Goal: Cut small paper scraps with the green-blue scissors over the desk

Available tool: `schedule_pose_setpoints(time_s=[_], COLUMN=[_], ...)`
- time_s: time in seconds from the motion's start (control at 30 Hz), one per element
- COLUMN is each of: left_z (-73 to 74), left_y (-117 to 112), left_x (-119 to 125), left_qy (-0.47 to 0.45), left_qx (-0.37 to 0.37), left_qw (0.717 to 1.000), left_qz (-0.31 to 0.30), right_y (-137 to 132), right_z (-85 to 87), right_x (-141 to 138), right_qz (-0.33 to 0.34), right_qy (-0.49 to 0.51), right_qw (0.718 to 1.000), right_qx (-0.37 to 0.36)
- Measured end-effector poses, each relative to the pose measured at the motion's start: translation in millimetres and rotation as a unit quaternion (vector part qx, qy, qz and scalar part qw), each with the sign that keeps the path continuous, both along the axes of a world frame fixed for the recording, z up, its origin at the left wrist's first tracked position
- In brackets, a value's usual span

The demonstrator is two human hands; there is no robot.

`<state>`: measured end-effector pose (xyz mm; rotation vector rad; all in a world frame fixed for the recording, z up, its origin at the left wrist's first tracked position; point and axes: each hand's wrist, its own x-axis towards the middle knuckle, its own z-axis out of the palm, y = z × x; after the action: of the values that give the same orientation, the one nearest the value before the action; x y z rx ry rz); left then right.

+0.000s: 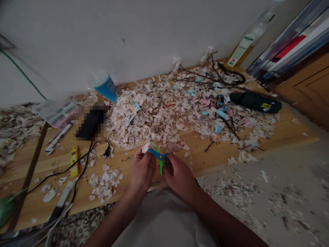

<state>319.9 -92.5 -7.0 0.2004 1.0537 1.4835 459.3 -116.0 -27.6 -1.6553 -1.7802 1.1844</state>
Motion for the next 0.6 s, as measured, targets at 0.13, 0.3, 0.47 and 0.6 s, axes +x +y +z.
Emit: schedule_pose_setpoints(time_s=[0.13, 0.3, 0.47, 0.6], left_z=[1.2, 0.5, -0.1, 0.1], left_y=[-0.3, -1.4, -1.2, -1.4], left_x=[0.4, 1.0, 0.6, 0.4], left_qy=[-0.018, -0.021, -0.009, 0.009], left_qx=[0.006, 0.008, 0.001, 0.0], left_qw=[1.0, 1.0, 1.0, 1.0], left_qz=[0.004, 0.001, 0.006, -0.002], right_y=[0.9, 1.6, 0.1, -0.8], right_z=[1.4, 3.5, 1.3, -0.6], right_x=[-1.2, -1.6, -0.7, -0.1], right_qz=[-0.003, 0.0, 0.005, 0.009], right_qy=[-0.006, 0.006, 0.003, 0.002], right_qw=[1.0, 1.0, 1.0, 1.0], right_qx=[0.02, 0.001, 0.007, 0.011])
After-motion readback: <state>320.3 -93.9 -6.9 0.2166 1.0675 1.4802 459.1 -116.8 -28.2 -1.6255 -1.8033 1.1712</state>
